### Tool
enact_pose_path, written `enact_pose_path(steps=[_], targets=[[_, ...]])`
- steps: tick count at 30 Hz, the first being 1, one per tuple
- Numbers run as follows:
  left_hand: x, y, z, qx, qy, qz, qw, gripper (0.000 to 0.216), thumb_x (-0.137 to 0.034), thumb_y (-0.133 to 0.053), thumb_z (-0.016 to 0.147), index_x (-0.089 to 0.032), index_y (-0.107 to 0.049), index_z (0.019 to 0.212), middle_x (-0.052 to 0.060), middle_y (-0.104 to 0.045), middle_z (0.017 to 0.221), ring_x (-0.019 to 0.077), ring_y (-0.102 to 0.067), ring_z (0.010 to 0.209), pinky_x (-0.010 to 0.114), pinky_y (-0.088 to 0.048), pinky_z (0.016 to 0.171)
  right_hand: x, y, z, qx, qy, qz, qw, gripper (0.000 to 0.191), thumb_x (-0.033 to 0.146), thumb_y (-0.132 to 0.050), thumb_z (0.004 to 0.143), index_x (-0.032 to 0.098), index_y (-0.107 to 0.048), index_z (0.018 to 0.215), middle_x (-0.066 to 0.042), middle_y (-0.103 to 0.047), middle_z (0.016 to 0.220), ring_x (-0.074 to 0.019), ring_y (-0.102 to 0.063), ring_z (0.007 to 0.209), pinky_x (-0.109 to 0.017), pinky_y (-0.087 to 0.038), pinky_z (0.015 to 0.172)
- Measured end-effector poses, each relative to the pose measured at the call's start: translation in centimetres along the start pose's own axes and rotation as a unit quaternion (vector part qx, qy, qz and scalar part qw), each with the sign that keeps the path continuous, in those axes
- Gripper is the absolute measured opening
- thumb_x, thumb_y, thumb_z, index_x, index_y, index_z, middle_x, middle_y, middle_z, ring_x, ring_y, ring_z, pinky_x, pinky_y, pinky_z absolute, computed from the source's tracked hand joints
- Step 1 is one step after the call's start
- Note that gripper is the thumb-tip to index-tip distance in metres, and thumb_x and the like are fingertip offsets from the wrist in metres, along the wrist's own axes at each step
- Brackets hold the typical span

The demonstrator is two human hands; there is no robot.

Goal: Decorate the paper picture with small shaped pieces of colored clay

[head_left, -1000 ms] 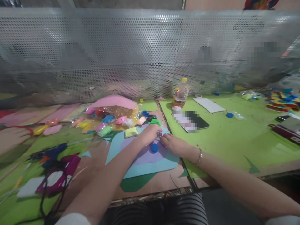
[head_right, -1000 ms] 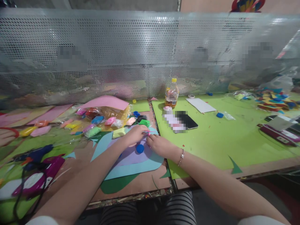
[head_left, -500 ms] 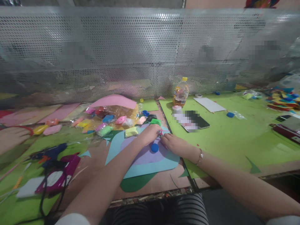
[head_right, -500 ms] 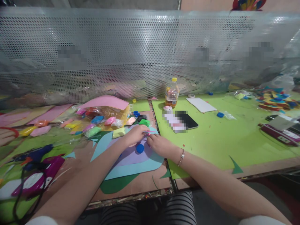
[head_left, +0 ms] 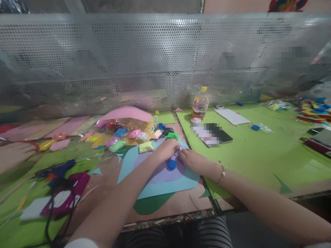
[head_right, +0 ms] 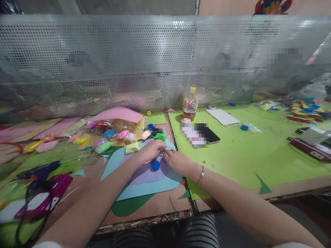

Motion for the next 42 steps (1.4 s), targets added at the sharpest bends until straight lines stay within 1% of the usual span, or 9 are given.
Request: enact_pose_path(steps=[16,20,23,26,30,32,36,40,42], targets=[[0.0,-0.1,-0.1,0.006,0.012,-0.012,1.0,0.023,-0.01,-0.044,0.076,-0.016,-0.066,0.077,0.007,-0.066,0.085,0.017,-0.059,0.083,0.024,-0.043,0.075,-0.1,-0.7,0.1,-0.006,0.001,0.009,1.0,0.031,0.012,-0.041,0.087,0.002,-0.049,0.116,-0.018,-0.056,0.097,-0.0244,-0.054,0.08,-0.039,-0.049,0.07],[0.4,-0.3,0.0,0.001,0.007,0.009,1.0,0.022,-0.012,-0.045,0.077,-0.016,-0.066,0.079,0.007,-0.066,0.086,0.0176,-0.06,0.084,0.024,-0.042,0.075,-0.7,-0.2,0.0,-0.017,-0.033,0.092,0.995,0.031,0.012,-0.04,0.087,0.003,-0.05,0.115,-0.018,-0.057,0.097,-0.0257,-0.055,0.083,-0.041,-0.049,0.073],[0.7,-0.2,0.0,-0.017,0.016,0.031,0.999,0.023,-0.012,-0.045,0.077,-0.017,-0.065,0.088,0.007,-0.067,0.091,0.0185,-0.059,0.088,0.025,-0.042,0.076,-2.3,0.4,-0.2,-0.063,-0.101,0.237,0.964,0.03,0.014,-0.036,0.089,0.007,-0.051,0.114,-0.016,-0.058,0.098,-0.0232,-0.056,0.087,-0.037,-0.048,0.078],[1.2,0.4,-0.1,-0.04,0.053,0.037,0.997,0.027,-0.013,-0.047,0.075,-0.019,-0.064,0.095,0.007,-0.067,0.097,0.0196,-0.059,0.093,0.026,-0.043,0.079,-4.4,0.3,-0.5,-0.097,-0.181,0.374,0.904,0.03,0.02,-0.032,0.092,0.013,-0.057,0.107,-0.012,-0.06,0.099,-0.0196,-0.057,0.091,-0.032,-0.045,0.082],[1.7,1.1,-0.3,-0.043,0.12,0.028,0.992,0.021,-0.016,-0.049,0.073,-0.02,-0.066,0.084,0.005,-0.068,0.087,0.0194,-0.062,0.083,0.025,-0.043,0.069,-5.9,-0.4,-0.7,-0.089,-0.261,0.471,0.838,0.032,0.027,-0.033,0.092,0.013,-0.061,0.099,-0.005,-0.061,0.081,-0.0163,-0.056,0.076,-0.028,-0.044,0.071],[1.6,1.2,-0.4,-0.031,0.128,0.012,0.991,0.019,-0.019,-0.051,0.072,-0.021,-0.067,0.081,0.003,-0.069,0.081,0.0184,-0.062,0.078,0.024,-0.043,0.064,-6.0,-0.6,-0.7,-0.084,-0.273,0.495,0.821,0.032,0.028,-0.034,0.091,0.013,-0.061,0.096,-0.003,-0.057,0.074,-0.015,-0.053,0.07,-0.026,-0.041,0.067],[0.8,1.1,-0.5,-0.008,0.09,-0.002,0.996,0.019,-0.018,-0.053,0.069,-0.022,-0.069,0.08,0.001,-0.068,0.076,0.0171,-0.061,0.075,0.023,-0.041,0.062,-5.8,-0.9,-0.7,-0.079,-0.272,0.53,0.8,0.03,0.032,-0.035,0.09,0.014,-0.06,0.091,0.001,-0.048,0.063,-0.0123,-0.044,0.058,-0.023,-0.036,0.056],[0.6,1.0,-0.5,0.0,0.069,-0.005,0.998,0.024,-0.012,-0.051,0.066,-0.021,-0.069,0.077,0.0,-0.068,0.073,0.0164,-0.061,0.074,0.022,-0.041,0.063,-5.8,-1.3,-0.7,-0.082,-0.267,0.563,0.778,0.03,0.035,-0.037,0.089,0.014,-0.059,0.091,0.002,-0.044,0.062,-0.011,-0.04,0.055,-0.022,-0.032,0.052],[0.7,0.9,-0.5,0.004,0.068,-0.009,0.998,0.025,-0.011,-0.05,0.065,-0.021,-0.069,0.077,0.0,-0.068,0.073,0.0164,-0.061,0.074,0.022,-0.041,0.063,-6.0,-1.6,-0.8,-0.09,-0.277,0.589,0.754,0.032,0.038,-0.038,0.089,0.014,-0.059,0.092,0.002,-0.044,0.061,-0.011,-0.04,0.054,-0.022,-0.032,0.05]])
Point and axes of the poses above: each hand's wrist, its own z-axis towards the middle knuckle, its own y-axis out of the back of the hand, x = y × z, the point moved 7 cm from there along z, towards the middle knuckle
